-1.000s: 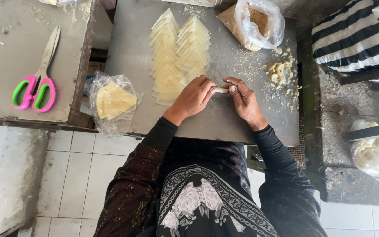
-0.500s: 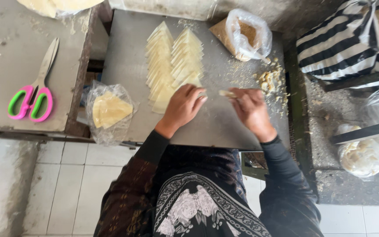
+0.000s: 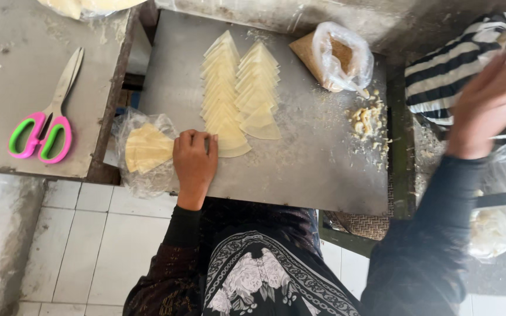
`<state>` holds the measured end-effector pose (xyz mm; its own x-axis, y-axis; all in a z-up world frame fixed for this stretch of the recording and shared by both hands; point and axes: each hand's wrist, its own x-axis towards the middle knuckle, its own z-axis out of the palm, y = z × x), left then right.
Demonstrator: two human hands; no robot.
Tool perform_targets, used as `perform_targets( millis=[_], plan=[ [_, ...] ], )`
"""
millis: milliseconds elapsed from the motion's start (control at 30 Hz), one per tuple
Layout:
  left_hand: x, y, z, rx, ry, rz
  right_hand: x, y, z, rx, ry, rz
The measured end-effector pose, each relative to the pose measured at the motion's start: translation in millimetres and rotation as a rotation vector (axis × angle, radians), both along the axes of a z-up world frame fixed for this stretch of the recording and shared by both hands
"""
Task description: The person places a small amount of crumb-like filling onto a triangular piece of dough using a spoon, then folds the dough repeatedly by hand to create a small, rectangular rolled snack.
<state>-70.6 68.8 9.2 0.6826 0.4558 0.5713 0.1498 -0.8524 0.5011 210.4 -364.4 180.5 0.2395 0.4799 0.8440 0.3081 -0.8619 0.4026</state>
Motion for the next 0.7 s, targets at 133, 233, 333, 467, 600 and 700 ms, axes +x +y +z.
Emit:
perform_targets(
  millis=[133, 233, 333, 467, 600, 700],
  plan=[
    [2.9, 0.1, 3.6, -0.004, 0.025, -0.006, -58.4, 109.9, -76.8, 0.087, 0.527, 0.546],
    [2.2, -1.1, 8.7, -0.060, 0.023, -0.002, -106.9, 182.0, -106.6, -0.085, 0.730, 0.810],
    [1.3, -2.3, 10.6, -0.167, 0.032, 0.022, -147.3, 230.1, -113.4, -0.146, 0.872, 0.977],
    [3.4, -2.5, 11.4, -0.226, -0.011, 0.028, -165.2, 267.2, -117.3, -0.213, 0.956, 1.068],
    [4.9, -1.0, 11.1, -0.103, -0.006, -0.006, -154.7, 256.7, -122.6, -0.095, 0.983, 0.906],
    [6.5, -0.8, 11.2, -0.100, 0.001, -0.025, -138.4, 239.8, -123.5, -0.015, 1.048, 0.827]
  ],
)
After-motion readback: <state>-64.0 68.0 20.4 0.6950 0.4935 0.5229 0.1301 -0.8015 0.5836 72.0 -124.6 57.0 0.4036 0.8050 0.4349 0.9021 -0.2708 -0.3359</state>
